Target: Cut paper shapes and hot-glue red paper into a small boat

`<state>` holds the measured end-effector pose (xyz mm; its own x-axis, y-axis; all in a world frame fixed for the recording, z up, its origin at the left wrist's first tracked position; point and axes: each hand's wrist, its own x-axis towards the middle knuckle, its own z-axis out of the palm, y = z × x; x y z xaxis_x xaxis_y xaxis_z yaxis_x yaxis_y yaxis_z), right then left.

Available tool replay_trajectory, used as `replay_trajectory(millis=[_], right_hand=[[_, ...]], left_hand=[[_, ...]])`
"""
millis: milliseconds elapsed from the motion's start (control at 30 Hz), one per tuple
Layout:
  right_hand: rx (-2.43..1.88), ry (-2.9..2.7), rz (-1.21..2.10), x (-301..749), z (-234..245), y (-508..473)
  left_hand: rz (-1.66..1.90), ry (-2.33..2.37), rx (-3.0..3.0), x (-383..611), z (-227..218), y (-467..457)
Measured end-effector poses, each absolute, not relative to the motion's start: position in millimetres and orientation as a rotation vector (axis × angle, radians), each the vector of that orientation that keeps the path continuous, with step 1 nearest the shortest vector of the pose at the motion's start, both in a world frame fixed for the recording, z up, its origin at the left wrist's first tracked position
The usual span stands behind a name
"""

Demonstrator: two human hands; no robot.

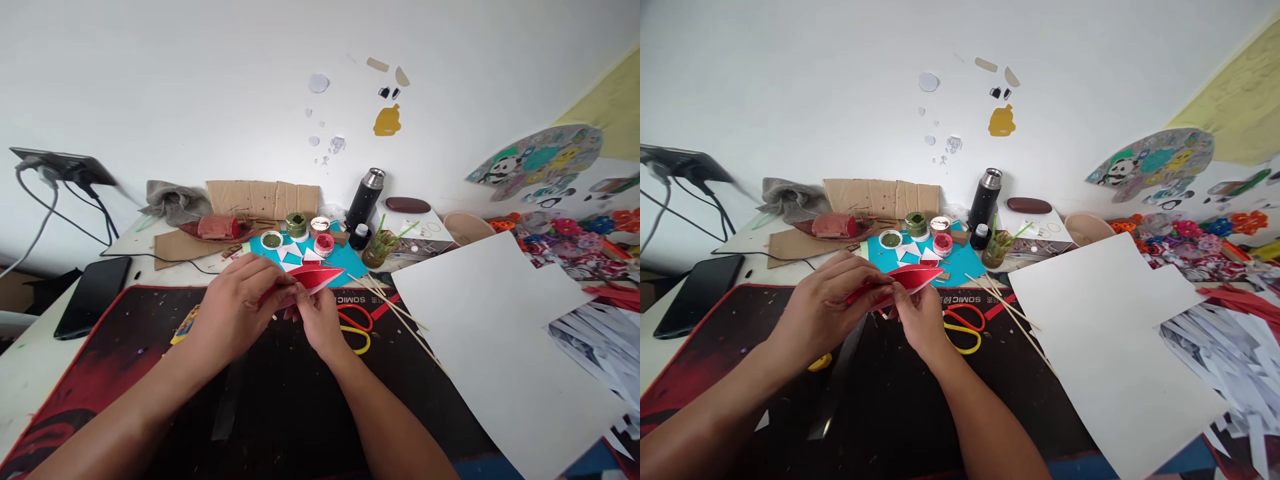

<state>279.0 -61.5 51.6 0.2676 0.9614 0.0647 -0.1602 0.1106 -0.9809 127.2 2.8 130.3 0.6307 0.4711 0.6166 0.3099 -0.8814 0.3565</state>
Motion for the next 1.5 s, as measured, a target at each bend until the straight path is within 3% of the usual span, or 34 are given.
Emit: replay_trajectory(millis=[533,733,1100,1367,1500], right_hand=[[-1.130,-1.022,1.123,274.4,54.1,-64.0],[-1.102,-0.933,1.171,276.4,53.6,-62.1],[-1.062,-0.721,1.227,280.3,52.2,-56.8],[-1.031,-0.664,1.249,282.4,52.8,-56.1],[-1.056,-0.681,1.246,282.8,50.4,-56.1]], left_hand=[[1.097,0.741,2.651,119.5,138.6,0.0],[1.165,1.117,2.360,101.1,140.7,2.3],[0.888,1.680,1.920,51.8,129.8,37.9],[0.789,0.851,1.605,49.8,93.9,33.9],[0.651,0.813,1.538,66.9,82.9,15.0]])
